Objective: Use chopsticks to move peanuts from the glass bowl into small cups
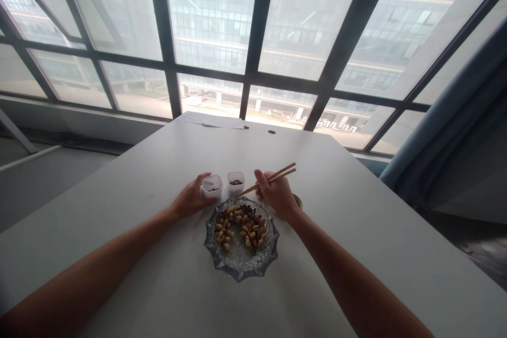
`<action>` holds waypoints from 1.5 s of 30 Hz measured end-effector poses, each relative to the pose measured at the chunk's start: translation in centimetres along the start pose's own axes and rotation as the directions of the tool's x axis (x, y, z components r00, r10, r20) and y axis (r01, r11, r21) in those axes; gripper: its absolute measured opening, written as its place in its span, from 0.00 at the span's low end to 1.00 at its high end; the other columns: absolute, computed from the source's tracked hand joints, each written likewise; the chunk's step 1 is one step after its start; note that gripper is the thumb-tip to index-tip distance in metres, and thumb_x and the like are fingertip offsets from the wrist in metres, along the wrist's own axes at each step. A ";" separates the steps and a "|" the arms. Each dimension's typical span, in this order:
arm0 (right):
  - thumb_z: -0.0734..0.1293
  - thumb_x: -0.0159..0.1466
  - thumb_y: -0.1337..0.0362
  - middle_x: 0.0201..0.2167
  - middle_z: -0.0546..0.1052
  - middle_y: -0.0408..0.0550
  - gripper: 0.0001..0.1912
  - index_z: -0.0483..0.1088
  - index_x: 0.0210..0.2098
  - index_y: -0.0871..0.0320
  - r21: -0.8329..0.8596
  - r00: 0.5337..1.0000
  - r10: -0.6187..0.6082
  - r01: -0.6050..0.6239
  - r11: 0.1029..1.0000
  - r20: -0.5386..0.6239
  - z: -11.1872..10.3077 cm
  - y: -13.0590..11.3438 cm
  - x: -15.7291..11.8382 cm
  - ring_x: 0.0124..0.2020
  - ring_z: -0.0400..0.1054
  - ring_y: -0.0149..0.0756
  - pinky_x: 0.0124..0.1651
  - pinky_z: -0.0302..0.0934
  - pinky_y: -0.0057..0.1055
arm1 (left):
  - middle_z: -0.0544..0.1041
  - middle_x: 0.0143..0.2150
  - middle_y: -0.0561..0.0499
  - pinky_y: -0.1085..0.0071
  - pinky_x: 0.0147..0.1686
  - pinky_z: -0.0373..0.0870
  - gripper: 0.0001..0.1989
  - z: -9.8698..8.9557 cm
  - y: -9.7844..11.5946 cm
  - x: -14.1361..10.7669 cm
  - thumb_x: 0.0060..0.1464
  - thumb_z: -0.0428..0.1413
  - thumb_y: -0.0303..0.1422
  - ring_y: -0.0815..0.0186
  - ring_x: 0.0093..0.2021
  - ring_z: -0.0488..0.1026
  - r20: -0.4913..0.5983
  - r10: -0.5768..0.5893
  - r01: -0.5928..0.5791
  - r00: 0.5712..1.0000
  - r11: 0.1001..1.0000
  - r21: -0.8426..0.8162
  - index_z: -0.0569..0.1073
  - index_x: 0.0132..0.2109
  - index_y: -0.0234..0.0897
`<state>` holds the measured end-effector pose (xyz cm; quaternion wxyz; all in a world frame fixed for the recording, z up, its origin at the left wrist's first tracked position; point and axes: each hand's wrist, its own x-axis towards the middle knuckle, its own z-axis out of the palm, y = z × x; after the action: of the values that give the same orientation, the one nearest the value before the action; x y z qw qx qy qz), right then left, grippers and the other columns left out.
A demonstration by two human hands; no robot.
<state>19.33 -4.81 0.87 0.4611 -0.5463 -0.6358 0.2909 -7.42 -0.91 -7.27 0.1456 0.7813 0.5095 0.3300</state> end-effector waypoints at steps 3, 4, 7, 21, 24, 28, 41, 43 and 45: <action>0.64 0.59 0.35 0.14 0.72 0.45 0.31 0.68 0.21 0.58 -0.031 0.998 0.009 -0.007 1.000 0.061 0.9 -0.5 1.0 0.13 0.65 0.30 0.16 0.60 0.26 | 0.76 0.56 0.39 0.52 0.53 0.71 0.38 0.0 0.0 0.0 0.46 0.65 0.43 0.49 0.53 0.75 0.005 0.005 -0.005 1.000 1.000 -0.019 0.62 0.62 0.39; 0.64 0.60 0.36 0.14 0.71 0.45 0.31 0.68 0.21 0.58 -0.040 0.997 -0.002 0.005 0.999 0.082 1.1 -0.6 1.1 0.13 0.65 0.30 0.16 0.60 0.25 | 0.76 0.56 0.39 0.52 0.53 0.71 0.38 0.0 0.0 0.1 0.46 0.65 0.43 0.48 0.53 0.75 0.008 0.004 -0.004 1.000 1.000 -0.023 0.62 0.62 0.38; 0.64 0.61 0.37 0.14 0.71 0.44 0.29 0.68 0.22 0.58 -0.050 0.990 -0.029 0.036 0.998 0.141 1.4 -0.9 1.3 0.14 0.66 0.31 0.16 0.61 0.24 | 0.76 0.55 0.39 0.52 0.53 0.70 0.39 0.1 0.0 0.1 0.46 0.65 0.44 0.49 0.52 0.75 0.012 0.004 -0.004 1.000 0.999 -0.034 0.61 0.63 0.39; 0.61 0.64 0.39 0.14 0.70 0.42 0.28 0.66 0.24 0.56 -0.074 0.975 -0.052 0.069 0.995 0.217 1.9 -1.0 0.7 0.13 0.65 0.30 0.16 0.57 0.25 | 0.76 0.56 0.40 0.52 0.54 0.70 0.39 0.1 -0.2 0.1 0.45 0.65 0.42 0.49 0.53 0.75 0.001 0.004 -0.004 1.000 0.999 -0.049 0.62 0.62 0.40; 0.61 0.64 0.39 0.15 0.70 0.43 0.28 0.66 0.23 0.57 -0.108 0.964 -0.098 0.127 0.986 0.247 1.8 -1.4 0.5 0.14 0.65 0.30 0.16 0.57 0.25 | 0.75 0.56 0.39 0.51 0.54 0.70 0.39 0.0 -0.1 0.1 0.45 0.65 0.42 0.48 0.54 0.74 0.008 0.004 -0.004 1.000 0.999 -0.050 0.62 0.62 0.39; 0.60 0.63 0.37 0.15 0.71 0.43 0.29 0.65 0.23 0.56 -0.082 0.973 -0.109 0.128 0.988 0.202 1.5 -1.3 0.4 0.14 0.65 0.30 0.16 0.57 0.24 | 0.76 0.55 0.39 0.51 0.54 0.70 0.38 0.0 -0.2 0.1 0.45 0.65 0.41 0.49 0.53 0.75 0.001 0.020 -0.020 1.000 0.998 -0.056 0.62 0.62 0.40; 0.62 0.65 0.42 0.15 0.71 0.42 0.25 0.65 0.23 0.56 -0.169 0.965 -0.123 0.165 0.972 0.233 1.0 -0.8 0.0 0.16 0.66 0.32 0.18 0.58 0.26 | 0.76 0.55 0.39 0.51 0.53 0.70 0.39 0.4 -0.4 0.2 0.45 0.65 0.43 0.48 0.53 0.75 -0.007 0.032 -0.032 0.999 0.998 -0.044 0.62 0.62 0.39; 0.62 0.65 0.46 0.15 0.71 0.42 0.23 0.66 0.23 0.56 -0.195 0.952 -0.135 0.193 0.962 0.277 1.0 -1.1 0.1 0.16 0.67 0.32 0.18 0.58 0.25 | 0.76 0.54 0.39 0.52 0.53 0.70 0.39 0.5 -0.5 0.2 0.45 0.65 0.43 0.48 0.53 0.74 -0.006 0.029 -0.030 1.000 0.998 -0.050 0.62 0.62 0.38; 0.62 0.66 0.47 0.16 0.72 0.42 0.22 0.65 0.24 0.56 -0.195 0.938 -0.136 0.205 0.959 0.320 1.1 -1.3 0.3 0.16 0.67 0.32 0.18 0.58 0.25 | 0.76 0.54 0.39 0.52 0.53 0.70 0.39 0.5 -0.5 0.2 0.45 0.65 0.43 0.49 0.52 0.75 -0.012 0.026 -0.027 1.000 0.998 -0.058 0.62 0.62 0.39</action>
<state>17.80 -4.65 1.67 0.3168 -0.4864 -0.7730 0.2560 -7.37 -0.46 -7.85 0.1612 0.7814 0.4900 0.3511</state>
